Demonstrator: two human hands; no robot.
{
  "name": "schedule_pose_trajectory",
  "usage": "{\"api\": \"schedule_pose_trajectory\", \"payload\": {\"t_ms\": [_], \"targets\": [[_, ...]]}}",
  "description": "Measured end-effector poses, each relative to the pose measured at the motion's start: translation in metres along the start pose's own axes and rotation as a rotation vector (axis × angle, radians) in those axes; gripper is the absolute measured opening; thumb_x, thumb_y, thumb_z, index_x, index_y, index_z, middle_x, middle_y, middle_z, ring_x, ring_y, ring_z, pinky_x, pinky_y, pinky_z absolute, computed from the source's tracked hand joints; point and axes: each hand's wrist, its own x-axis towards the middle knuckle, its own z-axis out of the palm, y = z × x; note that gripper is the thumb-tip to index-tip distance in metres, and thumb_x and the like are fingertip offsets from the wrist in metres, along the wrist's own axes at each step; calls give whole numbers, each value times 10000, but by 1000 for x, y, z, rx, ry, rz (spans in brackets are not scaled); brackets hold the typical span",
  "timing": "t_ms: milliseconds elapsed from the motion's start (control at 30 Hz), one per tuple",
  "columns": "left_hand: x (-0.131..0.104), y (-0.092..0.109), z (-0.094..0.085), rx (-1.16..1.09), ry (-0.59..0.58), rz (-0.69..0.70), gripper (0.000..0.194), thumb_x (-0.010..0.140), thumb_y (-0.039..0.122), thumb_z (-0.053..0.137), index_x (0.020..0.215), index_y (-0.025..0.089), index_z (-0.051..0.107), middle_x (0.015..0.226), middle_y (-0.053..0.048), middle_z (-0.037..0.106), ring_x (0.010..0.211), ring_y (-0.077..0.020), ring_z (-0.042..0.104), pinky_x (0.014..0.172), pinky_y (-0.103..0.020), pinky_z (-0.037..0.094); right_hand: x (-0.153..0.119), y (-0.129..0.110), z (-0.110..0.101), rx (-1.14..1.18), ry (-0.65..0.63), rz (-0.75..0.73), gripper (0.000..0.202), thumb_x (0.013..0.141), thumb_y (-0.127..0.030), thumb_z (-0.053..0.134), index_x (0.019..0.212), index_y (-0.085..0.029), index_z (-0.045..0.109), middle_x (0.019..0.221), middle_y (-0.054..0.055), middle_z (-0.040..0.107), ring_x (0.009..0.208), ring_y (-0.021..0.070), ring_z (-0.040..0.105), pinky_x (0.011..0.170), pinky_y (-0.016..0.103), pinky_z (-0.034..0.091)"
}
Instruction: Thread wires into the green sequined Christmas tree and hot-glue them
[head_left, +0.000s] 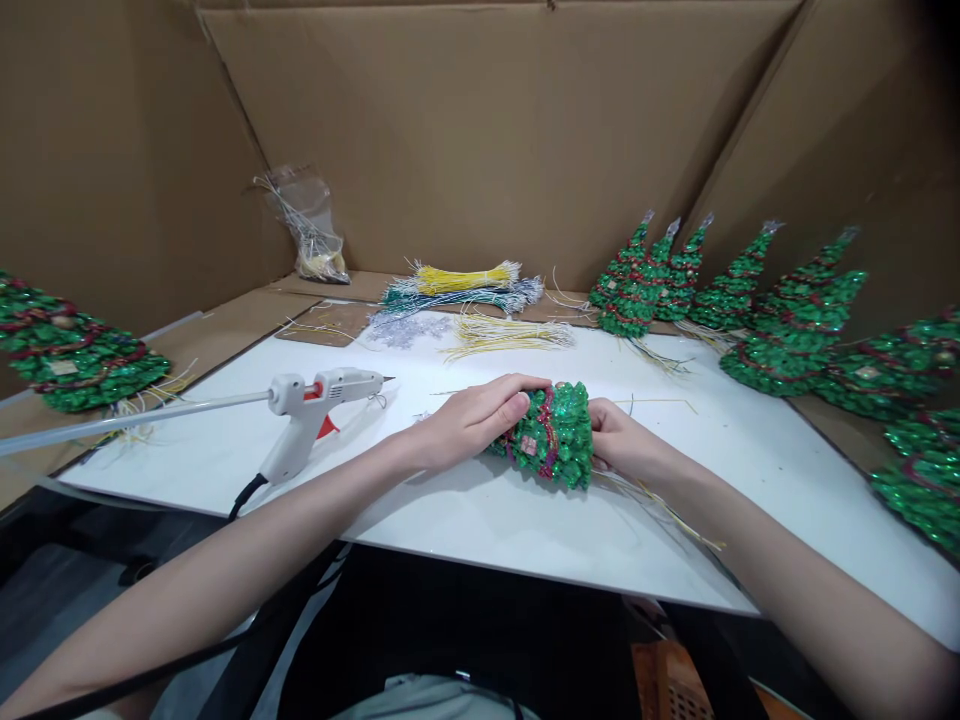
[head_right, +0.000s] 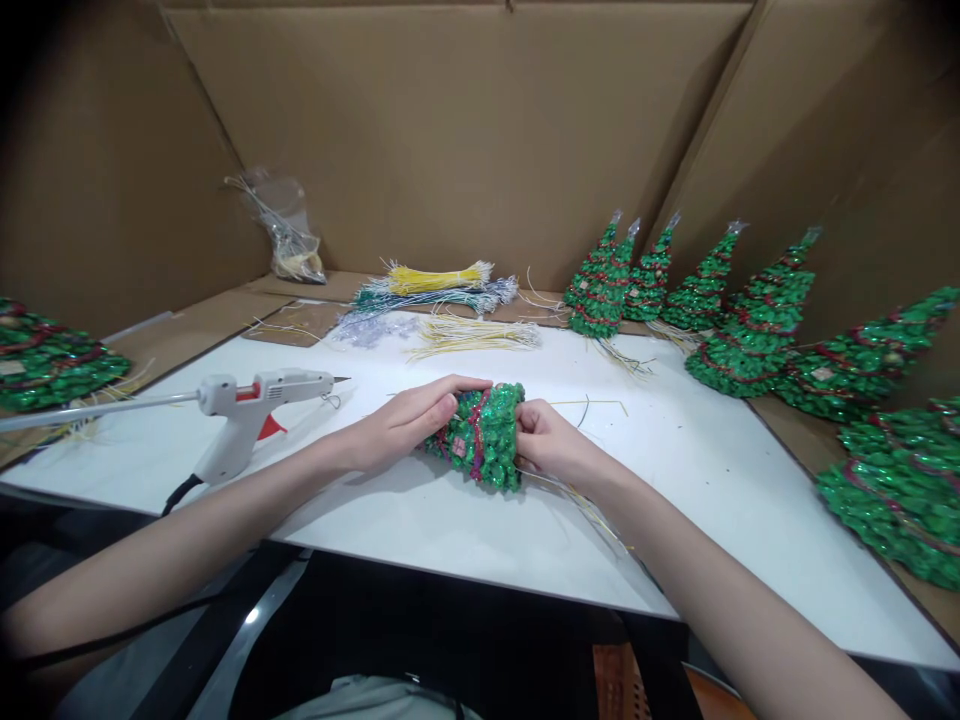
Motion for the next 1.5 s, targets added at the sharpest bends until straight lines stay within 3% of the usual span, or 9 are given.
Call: {"api": "schedule_pose_trajectory", "payload": {"t_ms": [400,500,833,1133,1500], "targets": [[1,5,2,92,-9,-2,423,1043,414,273,1384,222,433,1415,-56,526,1282,-207,499,1082,-349,367,-1,-1,-3,63,-32,40,242,631,-252,618,462,-182,459,358,-80,369,331,31,266,357,188,197],[1,5,2,97,-9,-7,421,1042,420,271,1378,229,439,1414,-55,527,1279,-212,502,1075,-355,376,0,1,-2,82,9,44,244,617,-248,632,459,-180,458,362,-83,358,337,29,260,358,189,194],[0,3,6,92,38,6,417,1037,440,271,1347,239,463,1381,-52,554,1243,-217,524,1065,-366,381,-2,2,2,156,41,26,329,618,-278,723,456,-166,459,372,-81,363,349,21,255,370,190,166],[1,6,6,97,22,-13,417,1035,444,269,1344,237,458,1381,-63,550,1240,-223,521,1057,-371,388,1,5,1,87,64,72,308,593,-316,723,469,-174,480,371,-74,368,348,34,265,362,200,197],[1,6,6,105,31,-11,394,1039,426,273,1323,229,464,1371,-63,553,1240,-213,520,1061,-367,378,-3,-11,6,74,62,51,422,596,-394,752,437,-182,422,364,-80,333,359,26,230,363,202,183]]}}
